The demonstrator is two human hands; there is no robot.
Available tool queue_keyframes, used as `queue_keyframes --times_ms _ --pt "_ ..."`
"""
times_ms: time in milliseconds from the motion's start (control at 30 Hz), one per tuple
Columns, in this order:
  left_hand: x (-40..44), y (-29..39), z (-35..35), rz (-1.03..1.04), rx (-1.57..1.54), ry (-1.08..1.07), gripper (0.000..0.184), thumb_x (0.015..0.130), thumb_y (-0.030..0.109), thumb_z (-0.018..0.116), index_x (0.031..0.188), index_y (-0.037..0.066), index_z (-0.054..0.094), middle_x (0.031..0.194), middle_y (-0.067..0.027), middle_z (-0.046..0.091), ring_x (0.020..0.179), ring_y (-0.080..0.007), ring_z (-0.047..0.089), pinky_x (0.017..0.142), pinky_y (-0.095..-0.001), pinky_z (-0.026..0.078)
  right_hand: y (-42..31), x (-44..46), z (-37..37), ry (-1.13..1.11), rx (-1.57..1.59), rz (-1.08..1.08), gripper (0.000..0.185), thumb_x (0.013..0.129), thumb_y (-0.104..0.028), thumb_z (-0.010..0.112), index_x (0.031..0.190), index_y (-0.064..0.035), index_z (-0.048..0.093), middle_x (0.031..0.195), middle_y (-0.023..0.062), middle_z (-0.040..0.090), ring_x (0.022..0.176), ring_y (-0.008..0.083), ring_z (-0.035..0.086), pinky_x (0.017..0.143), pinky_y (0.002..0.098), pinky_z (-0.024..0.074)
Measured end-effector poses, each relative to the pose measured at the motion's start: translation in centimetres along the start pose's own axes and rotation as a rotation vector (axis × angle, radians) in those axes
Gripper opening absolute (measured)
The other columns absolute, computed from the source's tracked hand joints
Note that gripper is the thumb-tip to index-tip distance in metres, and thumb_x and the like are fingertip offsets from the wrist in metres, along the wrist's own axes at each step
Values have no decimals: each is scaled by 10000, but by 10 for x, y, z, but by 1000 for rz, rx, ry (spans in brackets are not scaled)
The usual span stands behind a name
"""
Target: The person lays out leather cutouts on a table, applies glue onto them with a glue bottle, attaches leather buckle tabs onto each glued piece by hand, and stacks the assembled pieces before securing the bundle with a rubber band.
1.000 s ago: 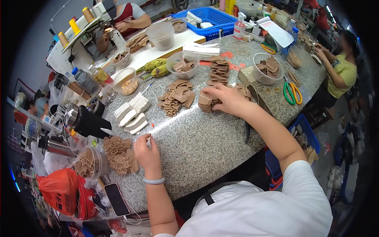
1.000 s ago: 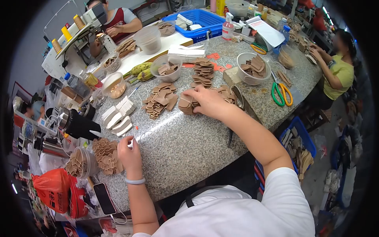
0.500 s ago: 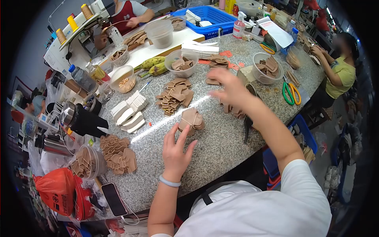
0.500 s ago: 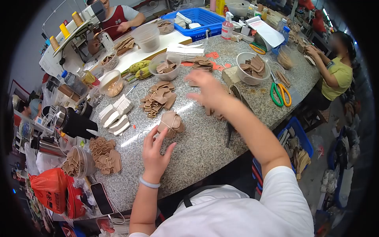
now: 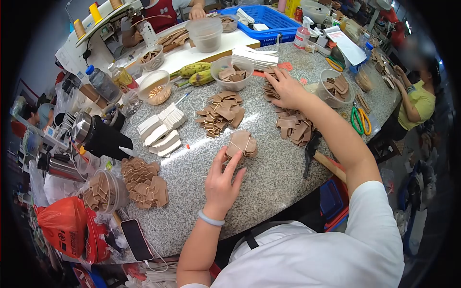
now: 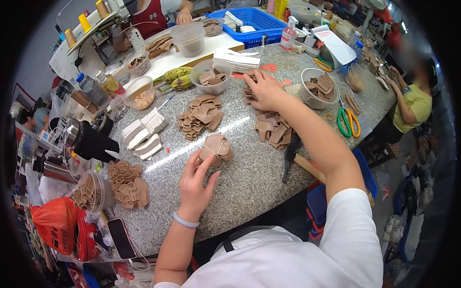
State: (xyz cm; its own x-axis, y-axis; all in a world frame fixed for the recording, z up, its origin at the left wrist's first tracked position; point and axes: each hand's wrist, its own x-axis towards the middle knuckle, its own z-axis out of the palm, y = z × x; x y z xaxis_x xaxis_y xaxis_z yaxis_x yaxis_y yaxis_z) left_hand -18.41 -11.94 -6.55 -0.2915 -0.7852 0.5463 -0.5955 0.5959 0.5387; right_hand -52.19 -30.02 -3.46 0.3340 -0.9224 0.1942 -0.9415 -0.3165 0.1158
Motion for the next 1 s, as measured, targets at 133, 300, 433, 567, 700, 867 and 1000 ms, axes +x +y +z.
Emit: queue_keyframes --times_ms 133,300,433,567,700,867,1000 --pt "1 -2 2 8 -26 10 510 856 108 872 1344 114 723 1455 -173 599 1070 -318 736 868 -402 629 -8 1 3 -29 -202 -27 1036 773 -194 836 1648 -50 301 1554 325 412 1364 515 511 1043 532 559" --pt "-1 -4 9 -49 -79 51 609 858 195 880 1420 121 657 1480 -184 582 1104 -346 718 888 -416 615 -1 11 10 96 -34 43 1047 721 -151 852 1626 -74 331 1459 262 517 1295 466 568 1100 504 505" --pt "5 -3 17 -80 -8 53 652 868 212 864 1463 132 607 1493 -201 551 1142 -376 691 910 -438 599 6 19 24 138 146 214 1018 724 -134 870 1617 -223 390 1427 208 569 1223 462 630 1020 520 555" --pt "8 -4 32 -98 -27 97 621 849 164 850 1425 135 621 1408 -161 606 1141 -385 691 915 -443 596 15 17 29 170 184 259 957 746 -138 849 1595 -279 430 1433 148 589 1170 425 681 955 507 590" --pt "0 1 21 -84 -88 125 579 836 117 849 1381 133 656 1322 -130 662 1109 -358 711 903 -431 605 26 3 20 264 244 303 911 784 -162 815 1597 -314 433 1412 110 623 1165 403 695 946 496 593" --pt "-24 13 -42 -114 -30 285 563 810 48 863 1343 119 695 1289 -134 687 1104 -343 726 894 -411 619 -43 -30 -35 476 719 41 810 851 -14 774 1582 -211 486 1319 107 663 1130 283 732 886 410 618" --pt "-43 -13 -75 -259 159 406 560 810 13 870 1339 90 704 1292 -139 694 1127 -339 725 914 -401 621 -140 -51 -72 216 831 -186 836 803 25 804 1547 -216 508 1314 109 670 1135 302 728 882 371 641"
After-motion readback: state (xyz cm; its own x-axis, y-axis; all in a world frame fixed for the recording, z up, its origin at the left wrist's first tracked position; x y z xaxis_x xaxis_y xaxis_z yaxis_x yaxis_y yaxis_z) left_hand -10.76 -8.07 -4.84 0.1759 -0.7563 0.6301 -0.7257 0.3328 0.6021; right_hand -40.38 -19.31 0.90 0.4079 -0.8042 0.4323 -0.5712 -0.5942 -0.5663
